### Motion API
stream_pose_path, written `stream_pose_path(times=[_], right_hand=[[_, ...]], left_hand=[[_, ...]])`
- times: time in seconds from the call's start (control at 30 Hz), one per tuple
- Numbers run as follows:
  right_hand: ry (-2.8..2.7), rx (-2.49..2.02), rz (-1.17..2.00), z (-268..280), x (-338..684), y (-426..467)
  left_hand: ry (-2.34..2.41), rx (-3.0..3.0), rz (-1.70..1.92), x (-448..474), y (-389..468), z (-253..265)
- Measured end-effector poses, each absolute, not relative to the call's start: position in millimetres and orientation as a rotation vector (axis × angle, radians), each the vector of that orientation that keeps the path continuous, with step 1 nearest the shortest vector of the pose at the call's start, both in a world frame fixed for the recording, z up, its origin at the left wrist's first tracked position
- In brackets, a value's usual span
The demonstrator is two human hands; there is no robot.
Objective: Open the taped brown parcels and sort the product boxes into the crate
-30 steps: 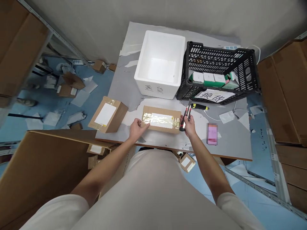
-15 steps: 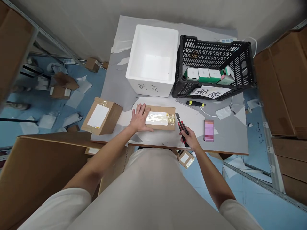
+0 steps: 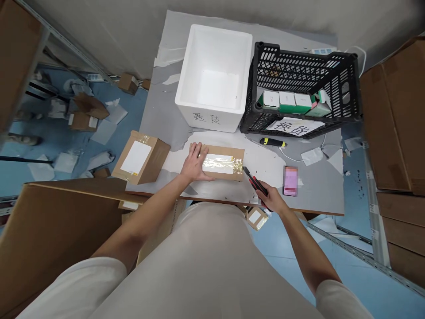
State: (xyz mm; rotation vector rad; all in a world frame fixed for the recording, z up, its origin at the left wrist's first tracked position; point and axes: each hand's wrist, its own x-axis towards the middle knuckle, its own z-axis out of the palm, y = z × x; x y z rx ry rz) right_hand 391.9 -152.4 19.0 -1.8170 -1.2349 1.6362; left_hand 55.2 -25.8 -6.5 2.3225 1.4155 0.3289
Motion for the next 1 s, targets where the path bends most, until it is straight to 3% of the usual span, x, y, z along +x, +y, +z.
stream_pose_path(times=[0.2,0.5,0.73,1.0], right_hand=[[-1.175,-1.825,1.733,18.7,390.3,-180.0],[-1.092,-1.920,1.314,6.9,412.7,-193.3],[-0.897,-1.843,1.204,-40.7,372.6,-137.3],[-0.970,-1.971,1.053,-83.7,363.3,-109.7]], left_hand=[[1.401,2.301,0.335,54.6,-25.2,-4.7],[1.343,2.316,0.342,47.8,-25.2,-4.2],[1.506,2.314,0.383,40.7,-48.4,-3.1],[1.249,2.481,0.401,38.3,-79.4,-7.0]])
